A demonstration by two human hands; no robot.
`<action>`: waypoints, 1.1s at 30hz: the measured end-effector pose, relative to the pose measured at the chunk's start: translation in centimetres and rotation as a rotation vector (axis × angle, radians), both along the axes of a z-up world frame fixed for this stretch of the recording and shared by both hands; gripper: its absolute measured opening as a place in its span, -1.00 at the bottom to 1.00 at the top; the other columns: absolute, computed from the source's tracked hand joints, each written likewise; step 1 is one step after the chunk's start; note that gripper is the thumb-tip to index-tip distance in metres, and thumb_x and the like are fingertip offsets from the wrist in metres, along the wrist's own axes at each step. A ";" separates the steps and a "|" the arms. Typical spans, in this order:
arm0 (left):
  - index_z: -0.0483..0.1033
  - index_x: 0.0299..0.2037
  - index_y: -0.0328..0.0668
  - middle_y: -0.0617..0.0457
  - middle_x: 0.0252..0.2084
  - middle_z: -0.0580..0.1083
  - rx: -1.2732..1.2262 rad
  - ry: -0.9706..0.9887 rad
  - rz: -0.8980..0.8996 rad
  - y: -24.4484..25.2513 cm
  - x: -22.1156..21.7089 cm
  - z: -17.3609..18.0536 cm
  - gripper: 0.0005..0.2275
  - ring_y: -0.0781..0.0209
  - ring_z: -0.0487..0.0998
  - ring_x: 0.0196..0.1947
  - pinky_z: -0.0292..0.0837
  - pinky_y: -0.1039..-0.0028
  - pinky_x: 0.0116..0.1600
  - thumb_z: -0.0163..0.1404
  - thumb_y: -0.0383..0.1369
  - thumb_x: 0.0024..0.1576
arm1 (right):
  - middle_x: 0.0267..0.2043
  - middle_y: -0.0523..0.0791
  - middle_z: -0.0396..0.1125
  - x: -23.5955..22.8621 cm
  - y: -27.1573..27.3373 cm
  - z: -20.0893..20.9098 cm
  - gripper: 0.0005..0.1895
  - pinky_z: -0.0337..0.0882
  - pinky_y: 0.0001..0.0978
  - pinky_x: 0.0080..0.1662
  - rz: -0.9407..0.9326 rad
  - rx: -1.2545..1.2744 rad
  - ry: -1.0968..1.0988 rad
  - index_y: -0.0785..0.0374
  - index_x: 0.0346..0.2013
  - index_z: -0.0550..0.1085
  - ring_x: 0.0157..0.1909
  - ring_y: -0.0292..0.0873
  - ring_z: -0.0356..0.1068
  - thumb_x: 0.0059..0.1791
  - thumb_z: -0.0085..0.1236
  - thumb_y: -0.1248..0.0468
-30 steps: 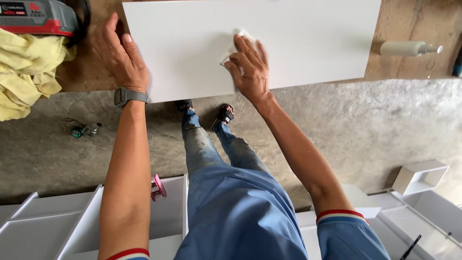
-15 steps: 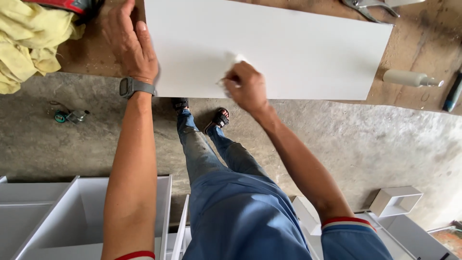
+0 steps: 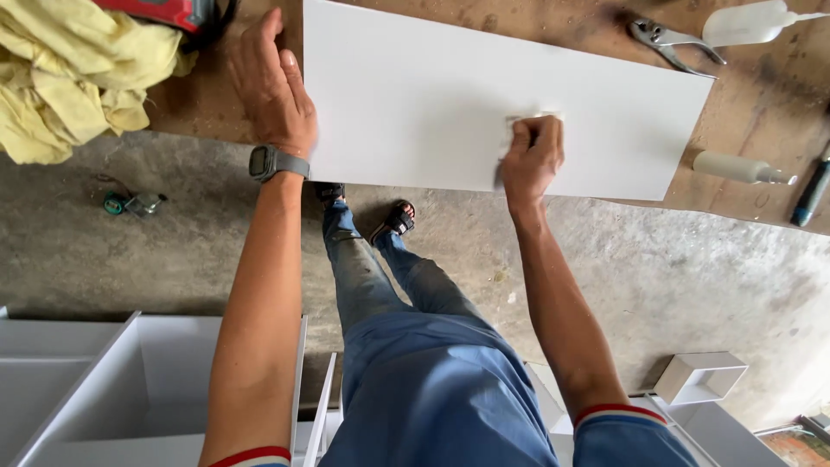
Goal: Cleaning a melamine furniture board with a spray solution and a rag, then fitting it into a cabinet structure.
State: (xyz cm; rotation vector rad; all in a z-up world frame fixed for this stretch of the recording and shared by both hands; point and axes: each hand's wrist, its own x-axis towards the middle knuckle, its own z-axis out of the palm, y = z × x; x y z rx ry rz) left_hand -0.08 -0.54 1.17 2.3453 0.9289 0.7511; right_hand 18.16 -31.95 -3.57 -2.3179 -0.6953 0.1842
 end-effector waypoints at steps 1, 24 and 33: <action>0.28 0.37 -0.03 0.05 0.22 0.45 -0.010 -0.012 0.000 0.0 0.4 0.0 -0.69 0.04 0.42 0.29 0.24 0.07 0.41 -0.37 -0.25 0.50 | -0.38 -0.12 0.36 0.1 0.3 -1.4 -0.75 0.40 -0.51 -0.32 -0.091 0.485 0.166 0.18 -0.24 0.44 -0.39 -0.29 0.30 0.21 -0.16 0.48; 0.29 0.38 -0.31 -0.18 0.30 0.39 0.047 0.087 -0.165 0.5 0.3 0.9 -0.60 -0.17 0.35 0.30 0.23 0.00 0.38 -0.37 -0.18 0.54 | -0.20 -0.06 0.27 -15.7 7.2 5.8 -0.77 0.45 -0.46 -0.22 -0.230 0.156 -0.132 0.30 -0.15 0.38 -0.17 -0.18 0.30 0.00 0.02 0.63; 0.20 0.46 -0.27 -0.24 0.37 0.33 0.093 0.183 -0.148 1.4 0.7 1.0 -0.55 -0.28 0.30 0.35 0.10 -0.10 0.41 -0.32 -0.21 0.44 | -0.39 -0.11 0.24 -4.4 -3.0 3.3 -0.82 0.25 -0.29 -0.38 -1.033 0.072 -0.286 0.27 -0.41 0.32 -0.42 -0.14 0.19 -0.01 0.17 0.42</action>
